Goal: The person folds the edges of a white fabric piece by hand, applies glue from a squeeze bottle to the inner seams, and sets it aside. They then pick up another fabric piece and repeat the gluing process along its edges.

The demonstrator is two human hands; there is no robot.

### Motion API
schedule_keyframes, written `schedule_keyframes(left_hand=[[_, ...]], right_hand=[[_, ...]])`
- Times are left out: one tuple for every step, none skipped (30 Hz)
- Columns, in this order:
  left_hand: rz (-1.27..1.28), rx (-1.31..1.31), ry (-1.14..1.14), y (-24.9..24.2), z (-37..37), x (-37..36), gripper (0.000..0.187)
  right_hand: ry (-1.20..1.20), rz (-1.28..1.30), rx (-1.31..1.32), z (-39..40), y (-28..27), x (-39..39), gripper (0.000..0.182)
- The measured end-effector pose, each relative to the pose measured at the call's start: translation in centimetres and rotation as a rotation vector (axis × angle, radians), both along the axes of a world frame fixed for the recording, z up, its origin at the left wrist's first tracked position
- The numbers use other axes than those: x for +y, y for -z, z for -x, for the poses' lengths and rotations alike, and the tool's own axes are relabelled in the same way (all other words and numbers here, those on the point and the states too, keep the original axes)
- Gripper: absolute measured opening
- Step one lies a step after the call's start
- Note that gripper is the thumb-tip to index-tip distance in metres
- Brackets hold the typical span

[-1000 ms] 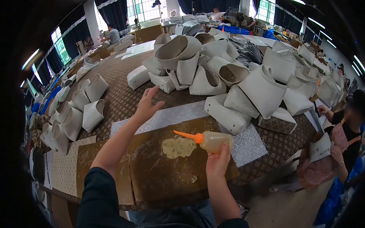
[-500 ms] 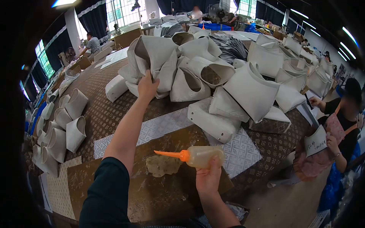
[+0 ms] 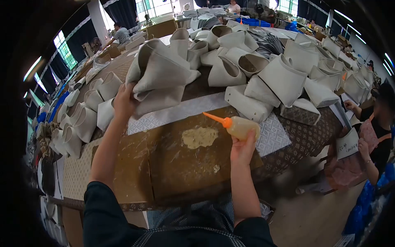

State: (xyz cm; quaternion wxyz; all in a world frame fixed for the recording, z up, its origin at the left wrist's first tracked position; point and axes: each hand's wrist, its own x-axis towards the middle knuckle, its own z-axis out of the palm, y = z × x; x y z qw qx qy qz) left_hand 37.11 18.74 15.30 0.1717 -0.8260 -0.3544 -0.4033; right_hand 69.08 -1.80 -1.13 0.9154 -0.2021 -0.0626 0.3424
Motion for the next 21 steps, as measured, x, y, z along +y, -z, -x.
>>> schedule_keyframes(left_hand=[[-0.024,0.088,-0.042,-0.3,1.0,-2.1,0.042],[-0.045,0.178,-0.085,0.0,1.8,-4.2,0.042],[0.07,0.317,-0.155,0.8,2.7,-6.1,0.042],[0.17,0.363,-0.144,1.8,3.1,-8.3,0.047],[0.266,0.409,-0.13,3.0,3.7,-10.0,0.052],[0.374,0.459,-0.054,4.7,4.8,-11.0,0.07],[0.32,0.45,-0.023,5.8,5.2,-12.0,0.076],[0.264,0.439,0.012,6.8,5.5,-13.0,0.083],[0.341,0.436,0.053,7.1,5.6,-13.6,0.083],[0.394,0.374,0.089,7.8,5.5,-14.5,0.081],[0.444,0.31,0.124,8.9,5.4,-15.2,0.08],[0.374,0.278,0.168,10.2,5.4,-15.5,0.073],[0.317,0.274,0.154,11.2,5.2,-16.1,0.07],[0.26,0.271,0.14,11.9,5.0,-16.9,0.067],[0.271,0.271,0.142,12.5,4.7,-17.5,0.063],[0.291,0.273,0.144,12.5,4.5,-18.2,0.063],[0.31,0.271,0.146,12.5,4.1,-18.9,0.063],[0.342,0.28,0.122,12.3,3.7,-19.5,0.061],[0.357,0.272,0.111,12.1,3.3,-19.9,0.062],[0.371,0.264,0.1,11.8,3.0,-20.0,0.063],[0.383,0.255,0.091,11.4,2.7,-20.2,0.064]], right_hand=[[0.006,-0.034,-0.011,-0.1,0.3,0.1,0.042],[0.01,-0.065,-0.021,0.3,0.2,-0.3,0.042],[0.007,-0.081,-0.008,0.7,0.1,-1.0,0.042],[0.004,-0.098,0.004,1.2,-0.3,-1.8,0.042],[0.003,-0.118,0.018,1.7,-0.5,-2.7,0.042],[-0.002,-0.14,0.016,2.2,-0.6,-4.0,0.043],[-0.001,-0.125,0.016,2.7,-0.2,-5.1,0.045],[0.004,-0.111,0.014,3.0,0.1,-6.3,0.047],[0.012,-0.101,0.011,3.3,0.3,-7.3,0.049],[-0.018,-0.086,-0.004,3.6,0.6,-8.2,0.049],[-0.049,-0.074,-0.02,3.9,0.8,-8.9,0.05],[-0.081,-0.063,-0.037,4.2,1.1,-9.4,0.051],[-0.078,-0.036,-0.052,4.6,1.4,-9.6,0.051],[-0.074,-0.009,-0.066,5.0,1.5,-9.6,0.052],[-0.07,0.018,-0.082,5.3,1.7,-9.6,0.053],[-0.052,0.037,-0.054,5.9,1.2,-9.7,0.053],[-0.034,0.057,-0.03,6.4,0.7,-9.7,0.054],[-0.016,0.076,-0.01,6.8,0.2,-9.8,0.055],[-0.028,0.063,-0.014,7.0,-0.1,-10.1,0.056],[-0.039,0.049,-0.019,7.2,-0.4,-10.4,0.057],[-0.049,0.033,-0.025,7.3,-0.8,-10.6,0.059]])
